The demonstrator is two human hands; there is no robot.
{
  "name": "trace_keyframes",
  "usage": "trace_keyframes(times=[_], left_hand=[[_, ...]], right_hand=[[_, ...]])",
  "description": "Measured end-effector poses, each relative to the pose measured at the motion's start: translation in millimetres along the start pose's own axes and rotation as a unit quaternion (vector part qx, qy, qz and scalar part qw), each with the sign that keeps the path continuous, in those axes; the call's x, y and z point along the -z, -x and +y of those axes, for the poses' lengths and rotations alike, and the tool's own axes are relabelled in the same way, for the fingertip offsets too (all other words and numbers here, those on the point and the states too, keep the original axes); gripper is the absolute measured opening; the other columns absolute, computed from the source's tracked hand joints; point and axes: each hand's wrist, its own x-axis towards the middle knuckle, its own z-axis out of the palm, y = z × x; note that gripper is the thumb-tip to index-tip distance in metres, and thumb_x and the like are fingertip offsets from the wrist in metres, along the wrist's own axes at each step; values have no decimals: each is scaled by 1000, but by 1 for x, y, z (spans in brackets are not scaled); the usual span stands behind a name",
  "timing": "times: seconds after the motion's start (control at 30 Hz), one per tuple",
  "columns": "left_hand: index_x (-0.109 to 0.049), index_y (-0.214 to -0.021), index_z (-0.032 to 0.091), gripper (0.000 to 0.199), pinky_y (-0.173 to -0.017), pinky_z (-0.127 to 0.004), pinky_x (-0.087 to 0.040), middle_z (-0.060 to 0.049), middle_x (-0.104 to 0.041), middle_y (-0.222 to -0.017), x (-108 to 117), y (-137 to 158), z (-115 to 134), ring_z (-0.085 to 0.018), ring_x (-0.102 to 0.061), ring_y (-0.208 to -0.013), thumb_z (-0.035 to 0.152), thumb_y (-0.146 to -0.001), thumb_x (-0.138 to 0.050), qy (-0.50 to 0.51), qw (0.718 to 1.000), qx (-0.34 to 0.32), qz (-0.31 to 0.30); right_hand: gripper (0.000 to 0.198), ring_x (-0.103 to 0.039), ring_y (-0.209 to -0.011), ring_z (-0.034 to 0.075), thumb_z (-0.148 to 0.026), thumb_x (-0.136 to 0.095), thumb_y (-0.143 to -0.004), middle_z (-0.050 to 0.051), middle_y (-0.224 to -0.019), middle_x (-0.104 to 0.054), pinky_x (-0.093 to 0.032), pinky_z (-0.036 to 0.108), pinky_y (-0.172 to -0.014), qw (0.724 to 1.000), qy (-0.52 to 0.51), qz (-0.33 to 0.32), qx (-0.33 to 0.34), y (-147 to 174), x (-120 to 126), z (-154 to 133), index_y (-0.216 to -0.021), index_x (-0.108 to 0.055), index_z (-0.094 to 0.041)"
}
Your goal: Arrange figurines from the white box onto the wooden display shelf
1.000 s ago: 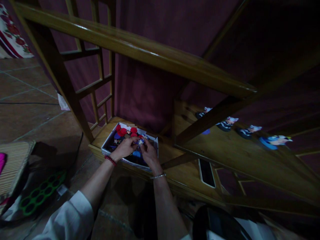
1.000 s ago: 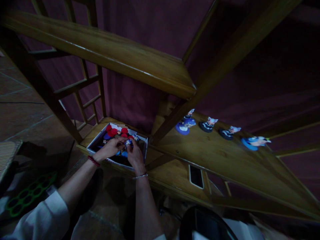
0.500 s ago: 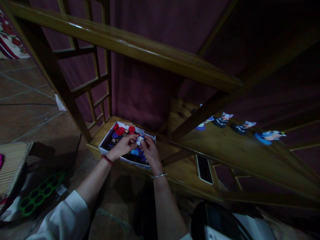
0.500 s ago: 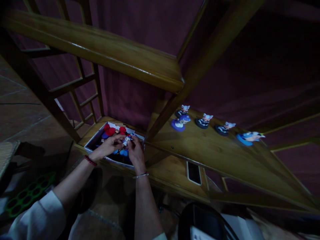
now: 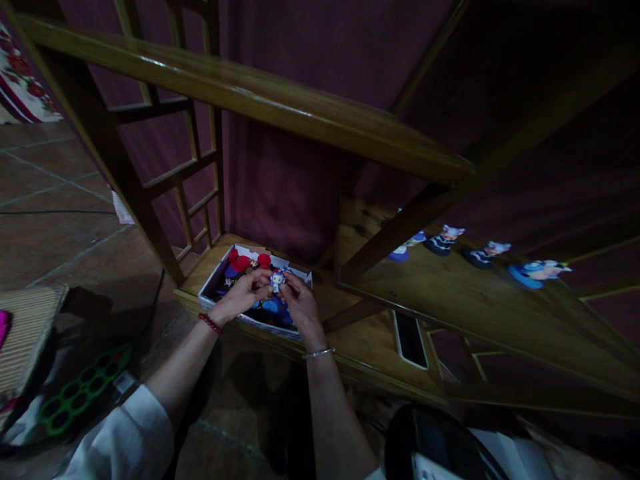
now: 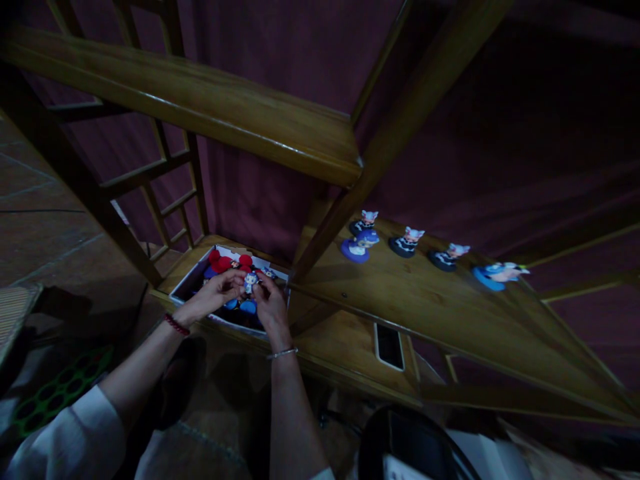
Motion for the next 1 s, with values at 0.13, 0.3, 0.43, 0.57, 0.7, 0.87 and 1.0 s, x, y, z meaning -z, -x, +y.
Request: trace_keyframes(times=[0.13,0.3,0.43,0.57,0.7,0.87,1.0], left_hand=[[-50,-92,15,32,-59,-23,-45,2,-53,-67,-2,1,5,-10,-53,-61,34,-70,-60,-19,999,3,33],[-52,-89,15,28,-55,-21,-43,4,-52,-64,-2,1,8,-8,-51,-57,32,-68,-60,-32,998,2,60],[-54,-89,15,26,-57,-21,-42,3,-53,-66,-1,2,8,-8,-51,-59,30,-69,-59,-39,997,-12,62],[-55,-90,15,23,-59,-22,-43,2,-54,-69,-2,1,7,-8,-51,-60,28,-70,-58,-38,996,-20,72],[-55,-90,15,22,-61,-22,-44,2,-54,-70,-6,-2,4,-9,-51,-62,25,-70,-56,-28,995,-22,89],[-49,-89,15,24,-60,-23,-45,4,-53,-66,-13,-6,3,-8,-52,-59,20,-66,-57,24,994,-11,104],[-46,-79,16,19,-58,-23,-45,5,-53,-65,-17,-7,3,-8,-51,-57,21,-65,-58,44,991,-16,125]], right_hand=[[38,-58,-65,11,-31,-56,-71,2,-93,-65,-49,26,-65,1000,-8,-10,-5,2,-3,-3,-108,-58,-21],[39,-59,-64,11,-31,-57,-69,3,-91,-65,-50,26,-63,999,-33,-8,-6,3,-6,-6,-107,-59,-20],[39,-59,-67,12,-31,-58,-69,3,-89,-65,-50,26,-63,999,-35,-1,-8,1,-7,-3,-106,-59,-20],[37,-59,-77,15,-31,-58,-69,3,-93,-64,-49,27,-68,1000,-16,-4,4,-1,-7,1,-104,-60,-20],[35,-59,-80,15,-32,-58,-70,3,-95,-64,-49,28,-70,1000,-13,-5,12,-2,-5,2,-104,-60,-21],[36,-58,-84,16,-32,-58,-70,3,-100,-63,-49,28,-72,1000,-13,1,14,-1,-3,-1,-104,-60,-21],[38,-59,-78,15,-34,-59,-70,3,-98,-64,-49,28,-71,1000,-4,2,8,0,-2,-3,-106,-59,-20]])
